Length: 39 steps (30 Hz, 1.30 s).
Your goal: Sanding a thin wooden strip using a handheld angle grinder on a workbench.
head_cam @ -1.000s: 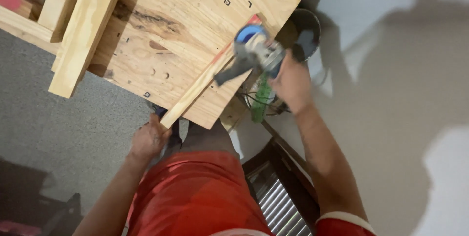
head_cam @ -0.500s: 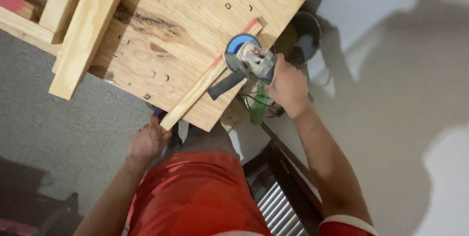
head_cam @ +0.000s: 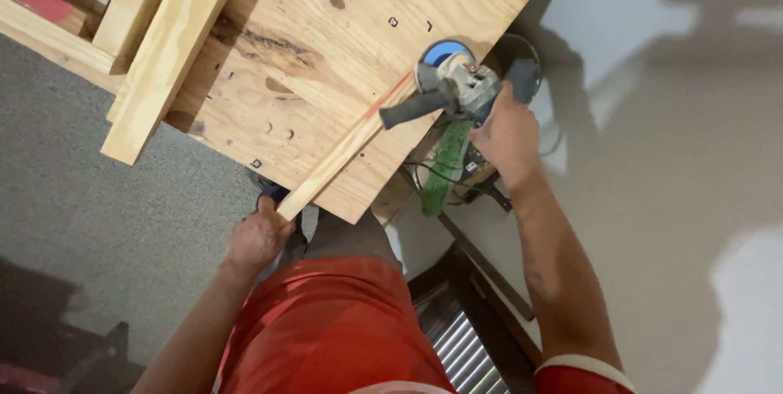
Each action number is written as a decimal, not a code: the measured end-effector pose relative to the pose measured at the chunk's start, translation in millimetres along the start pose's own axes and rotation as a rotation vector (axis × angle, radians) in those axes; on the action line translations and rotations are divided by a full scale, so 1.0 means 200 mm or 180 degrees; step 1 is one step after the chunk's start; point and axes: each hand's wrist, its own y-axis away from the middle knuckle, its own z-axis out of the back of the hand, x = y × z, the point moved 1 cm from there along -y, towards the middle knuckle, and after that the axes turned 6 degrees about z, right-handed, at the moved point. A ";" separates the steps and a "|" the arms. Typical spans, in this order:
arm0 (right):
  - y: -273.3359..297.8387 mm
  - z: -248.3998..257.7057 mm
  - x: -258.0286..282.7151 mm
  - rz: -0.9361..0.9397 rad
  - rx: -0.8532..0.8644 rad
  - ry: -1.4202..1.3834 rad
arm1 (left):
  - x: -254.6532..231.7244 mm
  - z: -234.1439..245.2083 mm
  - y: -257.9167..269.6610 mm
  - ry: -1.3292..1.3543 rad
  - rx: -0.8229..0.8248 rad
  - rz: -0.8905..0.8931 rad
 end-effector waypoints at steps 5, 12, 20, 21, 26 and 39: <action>-0.02 -0.02 -0.08 -0.0050 0.0186 0.0219 | -0.03 0.05 0.01 -0.0021 -0.0043 0.0052; -0.10 0.04 -0.06 -0.0031 0.0041 0.0070 | -0.04 0.05 0.00 -0.0064 -0.0047 0.0066; -0.09 0.02 -0.14 0.0249 0.0070 0.0360 | -0.03 0.02 0.02 0.0386 -0.0059 -0.0062; -0.09 0.01 -0.16 0.0217 0.0043 0.0302 | -0.02 0.01 0.00 0.0292 -0.0030 -0.0037; -0.13 0.03 -0.06 0.0273 -0.0061 0.0396 | -0.02 0.01 0.01 0.0225 0.0085 0.0093; 0.14 -0.21 0.24 0.0564 0.0495 0.0633 | -0.06 0.08 0.04 0.0142 0.0099 -0.0018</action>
